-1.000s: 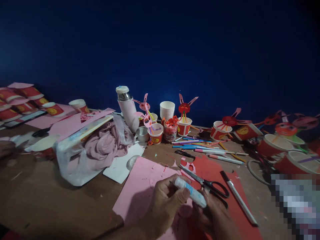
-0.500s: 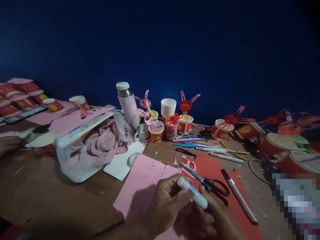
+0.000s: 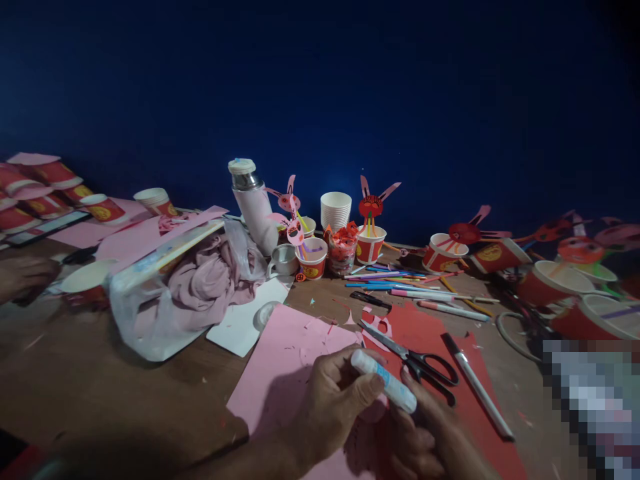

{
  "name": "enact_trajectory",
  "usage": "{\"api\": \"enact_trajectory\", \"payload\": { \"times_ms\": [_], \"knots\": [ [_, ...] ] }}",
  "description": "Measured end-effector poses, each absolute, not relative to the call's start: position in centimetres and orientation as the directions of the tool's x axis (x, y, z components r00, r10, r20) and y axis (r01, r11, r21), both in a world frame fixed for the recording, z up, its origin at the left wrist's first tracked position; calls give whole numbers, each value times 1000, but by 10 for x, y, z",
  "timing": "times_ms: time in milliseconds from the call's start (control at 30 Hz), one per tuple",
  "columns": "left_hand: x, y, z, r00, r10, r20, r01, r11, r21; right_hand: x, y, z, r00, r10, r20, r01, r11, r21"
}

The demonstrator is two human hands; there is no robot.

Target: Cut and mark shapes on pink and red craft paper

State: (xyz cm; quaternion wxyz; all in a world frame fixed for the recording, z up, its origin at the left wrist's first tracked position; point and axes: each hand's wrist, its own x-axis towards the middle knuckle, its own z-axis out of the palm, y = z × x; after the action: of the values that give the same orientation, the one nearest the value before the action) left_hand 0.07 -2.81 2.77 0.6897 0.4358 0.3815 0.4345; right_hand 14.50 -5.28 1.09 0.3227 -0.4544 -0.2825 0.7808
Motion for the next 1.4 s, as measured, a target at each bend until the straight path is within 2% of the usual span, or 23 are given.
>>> {"api": "enact_trajectory", "payload": {
  "times_ms": [67,167,233,267,333,400,433,467,500,567,633,667,767,900,1033,1133,1167,1200,1267,1300,1400],
  "knots": [
    [1,-28,30,336,928,-163,-260,258,931,146,-51,12,-337,781,-525,-224,-609,-761],
    [-1,-26,34,306,933,-191,-250,272,929,152,-48,15,-171,895,-413,-104,-433,-895],
    [-2,-26,37,287,935,-210,-219,277,935,153,-47,15,-177,924,-337,-114,-360,-926],
    [-3,-26,38,290,932,-216,-215,283,935,152,-48,13,-211,916,-343,-146,-376,-915],
    [-3,-27,38,322,918,-230,-220,309,925,148,-50,8,-320,833,-451,-265,-536,-802],
    [-3,-28,38,357,903,-237,-243,335,910,143,-54,2,-445,704,-554,-383,-708,-593],
    [-3,-29,36,370,897,-243,-244,347,906,142,-56,0,-485,664,-570,-414,-748,-519],
    [-3,-29,34,369,896,-246,-241,348,906,140,-57,-2,-498,652,-572,-423,-758,-496],
    [-3,-29,32,356,903,-242,-244,340,908,140,-57,-3,-476,678,-561,-414,-735,-537],
    [-3,-29,26,339,910,-239,-281,341,897,141,-57,-3,-367,794,-484,-347,-599,-721],
    [-2,-28,19,358,896,-263,-337,387,858,142,-55,-2,-229,917,-326,-263,-381,-886],
    [-1,-28,16,379,882,-280,-362,420,832,142,-55,-2,-169,955,-245,-231,-280,-932],
    [1,-28,10,404,853,-330,-399,489,776,140,-56,1,-55,993,-108,-211,-117,-970],
    [5,-30,8,415,834,-363,-409,527,745,135,-58,5,6,999,-39,-234,-37,-971],
    [2,-33,8,533,803,-269,-323,486,812,147,-57,6,79,997,10,-171,24,-985],
    [-12,-31,10,606,777,-170,-107,291,951,166,-55,11,158,979,127,-105,145,-984],
    [-18,-30,10,596,797,-104,-4,132,991,173,-55,14,146,975,165,-73,177,-981],
    [-24,-29,10,599,801,-7,138,-95,986,178,-54,18,118,973,200,-14,203,-979],
    [-34,-27,7,690,699,187,307,-517,799,185,-53,25,19,976,218,227,208,-951],
    [-37,-26,4,713,651,260,344,-647,680,187,-52,29,-32,976,216,374,212,-903],
    [-40,-26,-6,792,543,278,399,-806,438,185,-51,32,-167,966,200,683,259,-683]
  ]
}}
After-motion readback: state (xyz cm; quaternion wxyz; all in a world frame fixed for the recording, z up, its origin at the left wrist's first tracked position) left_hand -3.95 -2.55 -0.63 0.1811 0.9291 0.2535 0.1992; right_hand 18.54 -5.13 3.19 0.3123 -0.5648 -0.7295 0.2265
